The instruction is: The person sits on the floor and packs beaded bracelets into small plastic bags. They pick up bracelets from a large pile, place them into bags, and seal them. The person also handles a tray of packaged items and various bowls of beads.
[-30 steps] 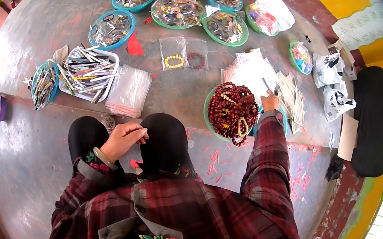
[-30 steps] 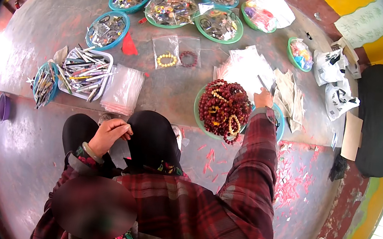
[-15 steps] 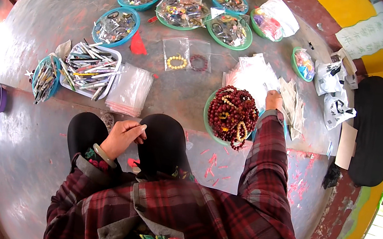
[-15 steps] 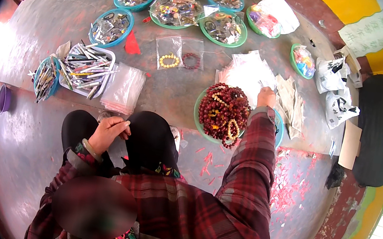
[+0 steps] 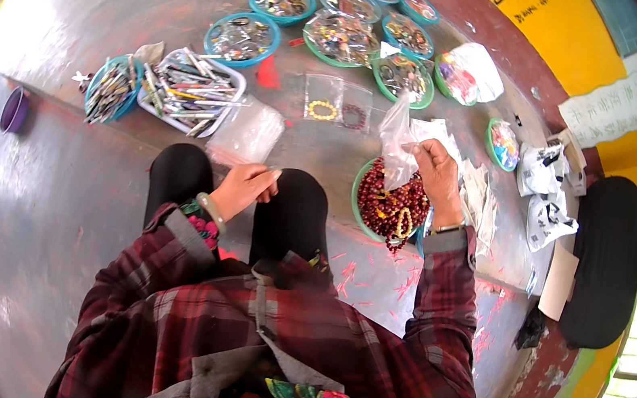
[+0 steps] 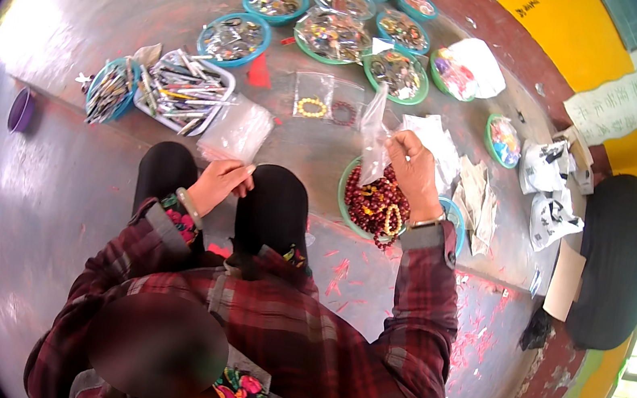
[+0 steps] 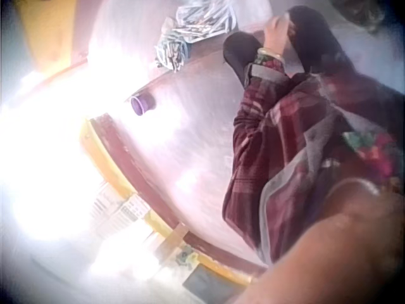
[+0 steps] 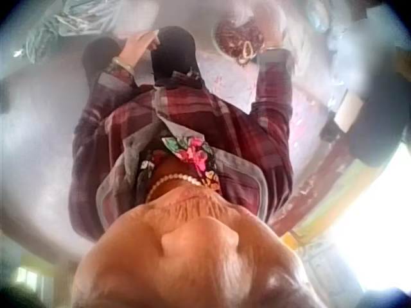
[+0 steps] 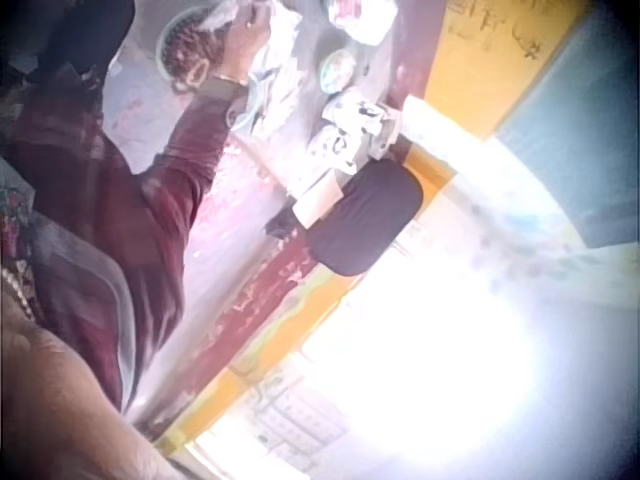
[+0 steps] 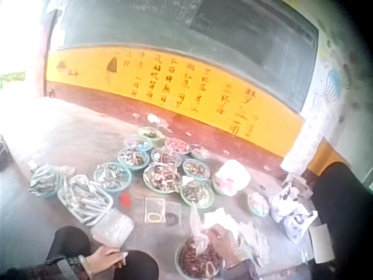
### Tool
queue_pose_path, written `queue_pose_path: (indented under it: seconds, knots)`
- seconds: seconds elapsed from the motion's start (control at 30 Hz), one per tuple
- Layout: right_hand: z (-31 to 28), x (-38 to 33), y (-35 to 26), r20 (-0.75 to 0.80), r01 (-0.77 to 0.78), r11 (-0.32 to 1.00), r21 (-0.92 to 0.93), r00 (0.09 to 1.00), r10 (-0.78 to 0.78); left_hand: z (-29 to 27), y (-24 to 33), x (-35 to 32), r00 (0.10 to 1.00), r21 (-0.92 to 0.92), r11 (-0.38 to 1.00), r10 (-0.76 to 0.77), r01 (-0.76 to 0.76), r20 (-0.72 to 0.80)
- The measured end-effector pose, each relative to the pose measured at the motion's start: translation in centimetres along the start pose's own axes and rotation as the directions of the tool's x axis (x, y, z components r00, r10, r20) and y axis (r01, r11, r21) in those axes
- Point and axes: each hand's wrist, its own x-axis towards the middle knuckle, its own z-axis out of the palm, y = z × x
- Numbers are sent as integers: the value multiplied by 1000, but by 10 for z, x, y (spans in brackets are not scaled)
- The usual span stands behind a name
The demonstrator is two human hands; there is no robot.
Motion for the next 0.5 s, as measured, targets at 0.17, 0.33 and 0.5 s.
queue_pose_path:
  seconds: [0.17, 0.33, 0.5]
  knots:
    - [37, -37, -95, 267, -17, 954, 299, 961, -67, -9, 5, -21, 967, -211, 957, 155, -197, -202]
    - [65, -59, -123, 448, -136, 833, 537, 882, -145, -23, 26, -59, 971, -524, 839, 223, -149, 82]
    - [103, -70, -110, 455, -254, 716, 651, 885, -100, -20, 25, -86, 974, -426, 876, 218, -225, -68]
